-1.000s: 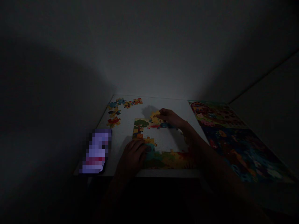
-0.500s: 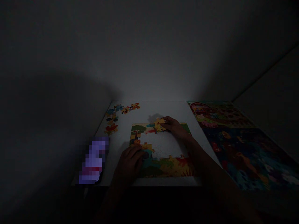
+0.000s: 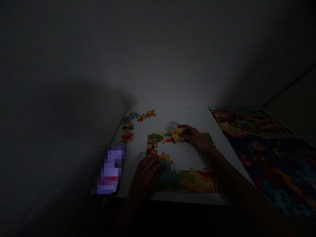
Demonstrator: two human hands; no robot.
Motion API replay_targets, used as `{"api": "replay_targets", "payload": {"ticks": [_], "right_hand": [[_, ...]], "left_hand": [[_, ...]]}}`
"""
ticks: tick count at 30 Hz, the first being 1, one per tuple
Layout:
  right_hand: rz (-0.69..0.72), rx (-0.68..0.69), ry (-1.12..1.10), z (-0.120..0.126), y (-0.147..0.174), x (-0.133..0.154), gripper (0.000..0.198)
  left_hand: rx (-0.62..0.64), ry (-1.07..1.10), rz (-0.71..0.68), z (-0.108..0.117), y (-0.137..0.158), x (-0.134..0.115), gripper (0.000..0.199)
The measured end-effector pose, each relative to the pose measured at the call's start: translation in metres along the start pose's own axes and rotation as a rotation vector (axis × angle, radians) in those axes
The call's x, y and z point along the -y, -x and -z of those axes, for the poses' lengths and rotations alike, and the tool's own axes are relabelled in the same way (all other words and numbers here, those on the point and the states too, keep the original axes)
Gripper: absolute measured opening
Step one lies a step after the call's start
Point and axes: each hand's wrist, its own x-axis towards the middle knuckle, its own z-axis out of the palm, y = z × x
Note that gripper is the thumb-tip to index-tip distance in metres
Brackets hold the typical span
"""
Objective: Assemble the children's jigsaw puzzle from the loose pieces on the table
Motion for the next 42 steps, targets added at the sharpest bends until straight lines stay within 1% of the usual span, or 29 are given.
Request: {"api": "replay_targets", "payload": {"ticks": [3,10,19,24,27,29,33,35,38,42], "right_hand": [[-0.002,-0.006,-0.005,0.0,-0.002,-0.002,0.044],[-0.013,-0.011,0.021,0.0,0.001,0.003,0.041],[-0.022,0.023,-0.055,-0.001,-0.001,0.001,0.04],[0.021,-0.004,-0.019,-0.003,0.001,0.007,0.035],[0.043,-0.041,0.018,-0.013,0.004,0.012,0.037],[0.069,-0.034,0.018,-0.024,0.006,0.014,0.04],[0.044,0.122,-0.018,-0.049,0.011,0.011,0.039],[0.031,0.168,-0.03,-0.059,0.012,0.006,0.038],[0.036,0.176,-0.025,-0.067,0.013,0.001,0.036],[0.078,0.144,0.077,-0.07,0.013,-0.001,0.032]], "left_hand": [[-0.008,0.0,-0.005,0.0,0.001,0.001,0.034],[-0.031,-0.023,-0.041,-0.002,0.001,0.003,0.031],[-0.029,-0.007,-0.03,-0.003,0.001,0.004,0.028],[-0.004,-0.002,0.003,-0.002,0.001,0.003,0.031],[-0.004,-0.004,0.006,-0.001,0.001,0.001,0.03],[0.009,-0.008,0.013,-0.001,0.0,0.0,0.03],[0.027,-0.01,0.022,0.0,0.0,-0.001,0.028],[0.023,-0.01,0.008,0.001,0.0,-0.001,0.028],[0.036,-0.014,0.001,0.003,-0.002,-0.002,0.029],[0.024,-0.014,0.004,0.003,-0.003,-0.003,0.029]]}}
